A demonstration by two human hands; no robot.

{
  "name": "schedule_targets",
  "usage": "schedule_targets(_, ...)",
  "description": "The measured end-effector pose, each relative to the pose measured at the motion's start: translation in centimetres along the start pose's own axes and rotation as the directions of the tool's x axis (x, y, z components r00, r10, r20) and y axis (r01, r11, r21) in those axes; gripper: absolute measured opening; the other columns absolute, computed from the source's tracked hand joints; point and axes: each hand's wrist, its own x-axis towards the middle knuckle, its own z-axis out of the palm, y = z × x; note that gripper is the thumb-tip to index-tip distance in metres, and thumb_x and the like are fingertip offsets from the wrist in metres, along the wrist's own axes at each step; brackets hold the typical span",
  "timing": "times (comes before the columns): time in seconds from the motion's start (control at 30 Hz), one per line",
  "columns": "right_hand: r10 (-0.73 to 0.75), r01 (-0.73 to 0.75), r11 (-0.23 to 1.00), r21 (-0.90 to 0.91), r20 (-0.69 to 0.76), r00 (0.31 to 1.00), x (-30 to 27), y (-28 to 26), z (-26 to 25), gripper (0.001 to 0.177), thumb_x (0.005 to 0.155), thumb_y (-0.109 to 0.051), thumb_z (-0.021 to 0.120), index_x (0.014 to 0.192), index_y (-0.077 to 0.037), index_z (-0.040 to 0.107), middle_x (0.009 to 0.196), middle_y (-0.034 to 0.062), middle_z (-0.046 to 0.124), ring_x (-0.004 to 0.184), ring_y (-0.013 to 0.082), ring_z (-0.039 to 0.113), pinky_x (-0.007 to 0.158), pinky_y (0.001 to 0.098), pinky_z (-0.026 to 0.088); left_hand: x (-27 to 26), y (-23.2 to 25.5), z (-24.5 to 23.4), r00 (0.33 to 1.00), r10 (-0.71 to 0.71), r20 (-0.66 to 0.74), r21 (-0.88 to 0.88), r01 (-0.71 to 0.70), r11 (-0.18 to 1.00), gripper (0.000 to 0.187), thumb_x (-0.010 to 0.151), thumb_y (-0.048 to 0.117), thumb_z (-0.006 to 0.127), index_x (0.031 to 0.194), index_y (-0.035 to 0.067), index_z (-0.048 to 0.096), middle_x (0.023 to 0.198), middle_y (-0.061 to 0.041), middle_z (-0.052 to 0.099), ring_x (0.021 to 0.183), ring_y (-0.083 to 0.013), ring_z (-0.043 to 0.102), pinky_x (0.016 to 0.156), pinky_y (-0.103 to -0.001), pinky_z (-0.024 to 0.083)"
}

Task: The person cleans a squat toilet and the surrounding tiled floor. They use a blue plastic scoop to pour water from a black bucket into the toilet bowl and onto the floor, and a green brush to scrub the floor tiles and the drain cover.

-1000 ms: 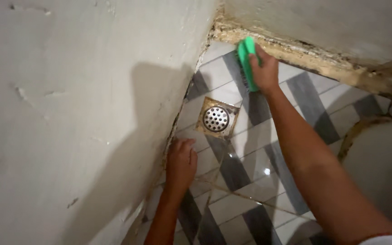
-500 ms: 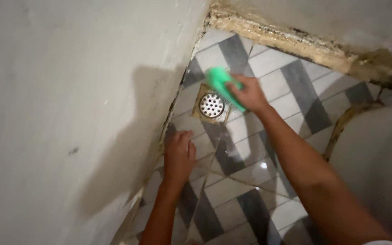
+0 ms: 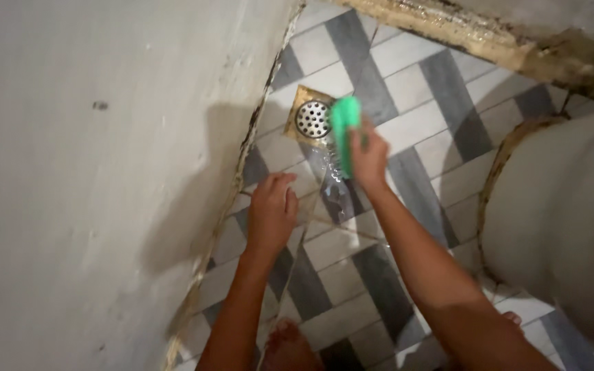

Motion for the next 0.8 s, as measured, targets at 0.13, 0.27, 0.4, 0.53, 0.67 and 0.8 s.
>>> schedule_targets(0.13,0.358,-0.372,0.922,-0.108,-0.133,0.924,-4.7,-0.9,-5.3,0.047,0.104,-0.022,0.061,0.145,0.002,0.057,0.108,0.0261,0.075,0.09,0.032,0.076,0.08,0.0418,0.058,-0.8,-0.6,-1.1,0.998,0.046,-0.035,0.054,-0.044,0.998,0.022,0.09,0.0,0.061,0.111,0.0,0.068,0.113,-0.018,0.067,0.106,-0.0396,0.064,0.093,-0.046,0.051)
schedule_targets(0.27,0.497,-0.507,0.861,-0.046,-0.138,0.857,-9.2,-5.8,-5.2,0.052,0.103,-0.022,0.056,0.149,0.002,0.051,0.106,0.0259,0.074,0.088,0.031,0.077,0.076,0.0406,0.058,-1.6,-0.5,-1.4,0.999,0.024,-0.038,-0.004,-0.024,1.0,0.021,0.09,-0.001,0.061,0.11,0.0,0.068,0.111,-0.018,0.067,0.105,-0.0382,0.065,0.092,-0.044,0.052)
schedule_targets(0.4,0.529,-0.529,0.848,0.022,-0.091,0.844,-7.0,-8.3,0.1,0.051,0.103,-0.023,0.057,0.149,-0.001,0.051,0.103,0.0267,0.073,0.085,0.0309,0.075,0.075,0.0409,0.058,-2.3,-0.4,-1.9,0.999,-0.03,-0.027,-0.012,0.03,0.999,0.022,0.089,-0.001,0.061,0.11,0.0,0.069,0.109,-0.018,0.067,0.101,-0.0377,0.065,0.089,-0.044,0.052)
schedule_targets(0.53,0.236,-0.23,0.963,0.14,-0.021,0.972,-1.5,-7.4,3.2,0.045,0.104,-0.021,0.064,0.145,-0.002,0.057,0.11,0.0272,0.074,0.094,0.0332,0.077,0.083,0.0403,0.058,-3.3,-0.8,-2.7,0.999,-0.029,-0.034,0.005,0.029,1.0,0.022,0.09,0.0,0.061,0.111,0.001,0.068,0.11,-0.017,0.067,0.104,-0.0374,0.065,0.091,-0.044,0.052)
schedule_targets(0.67,-0.048,0.027,0.991,0.13,0.16,0.986,-1.7,-6.3,-0.4,0.044,0.103,-0.02,0.07,0.141,-0.002,0.059,0.118,0.0287,0.072,0.101,0.0349,0.076,0.087,0.0395,0.06,-3.6,-1.2,-2.9,0.996,-0.063,-0.067,-0.02,0.062,0.998,0.023,0.089,0.0,0.062,0.111,0.001,0.068,0.111,-0.017,0.067,0.105,-0.0376,0.065,0.091,-0.044,0.052)
schedule_targets(0.8,0.116,-0.08,0.993,-0.084,0.692,0.713,-8.7,-7.5,-5.2,0.048,0.091,-0.025,0.073,0.135,-0.009,0.064,0.082,0.0209,0.076,0.059,0.0273,0.072,0.061,0.0381,0.058,-3.6,-2.0,-2.2,0.995,-0.087,-0.051,-0.031,0.085,0.996,0.019,0.092,0.002,0.062,0.111,0.0,0.068,0.112,-0.017,0.067,0.107,-0.0377,0.065,0.093,-0.044,0.051)
